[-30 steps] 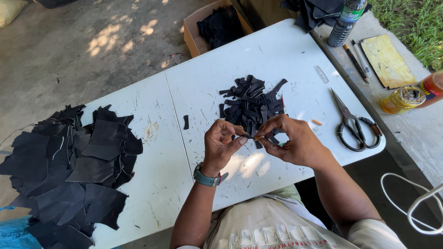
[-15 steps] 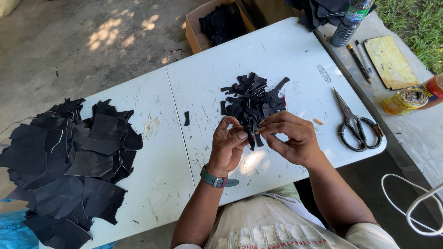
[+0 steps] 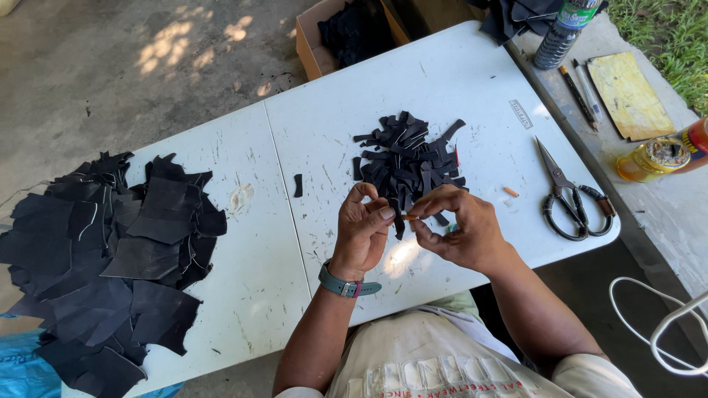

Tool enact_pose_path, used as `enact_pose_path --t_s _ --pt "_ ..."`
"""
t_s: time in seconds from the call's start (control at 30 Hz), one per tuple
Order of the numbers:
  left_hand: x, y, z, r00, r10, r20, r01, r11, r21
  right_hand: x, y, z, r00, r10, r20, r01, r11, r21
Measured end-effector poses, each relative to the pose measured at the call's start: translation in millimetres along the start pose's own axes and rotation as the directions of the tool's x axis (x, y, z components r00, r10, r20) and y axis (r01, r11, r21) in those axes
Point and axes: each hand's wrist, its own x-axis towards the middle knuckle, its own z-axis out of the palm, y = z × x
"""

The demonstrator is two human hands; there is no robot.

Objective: The person repeatedly picks small black fabric pieces from a pile on a white table, applies adhesive from a small green cap to each piece, and places them into a separate pile. The process is continuous and repetitive throughout the clip.

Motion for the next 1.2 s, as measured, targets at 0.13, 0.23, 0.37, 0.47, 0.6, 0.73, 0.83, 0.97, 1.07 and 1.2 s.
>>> enact_pose_path --t_s 0.13,0.23,0.37,0.47,0.6,0.73,0.83,0.97,1.07,1.2 --pt "0 -2 1 1.0 -0.006 -0.001 0.006 1.0 0.029 2 1 0 0.999 -0.027 -0.017 0.027 1.0 -0.015" --pt "1 2 4 1.0 0.016 -0.009 -0.016 0.999 0.035 -3 -6 -2 0.998 0.018 0.054 -0.017 1.0 -0.015" --pt "-3 4 5 0.999 0.032 0.024 -0.033 0.998 0.053 -7 -1 -12 0.99 0.134 0.047 -0.14 0.98 0.139" --pt "-5 4 3 0.998 0.058 0.021 -0.06 0.988 0.14 -12 2 -32 0.972 0.225 0.064 -0.225 0.974 0.002" --pt "-8 -1 -7 0.999 0.052 -0.013 -0.047 0.967 0.252 -33 23 -61 0.916 0.344 0.205 -0.254 0.895 -0.366" --pt "-15 -9 -14 0.999 -0.007 -0.035 0.018 0.948 0.318 -62 52 -59 0.836 0.45 0.313 -0.236 0.811 -0.535" --pt "-17 -21 -21 1.0 0.029 0.0 -0.028 0.944 0.329 -77 67 -53 0.81 0.487 0.326 -0.213 0.763 -0.611" --pt "-22 -28 -25 1.0 -0.024 -0.013 0.027 0.943 0.331 -87 79 -42 0.773 0.553 0.311 -0.251 0.717 -0.651" --pt "-22 -29 -25 1.0 -0.02 0.002 0.018 0.93 0.367 -89 83 -41 0.781 0.545 0.306 -0.244 0.716 -0.654" --pt "-23 -25 -20 0.998 -0.012 0.063 -0.013 0.925 0.379 -82 70 -57 0.844 0.458 0.279 -0.282 0.822 -0.495"
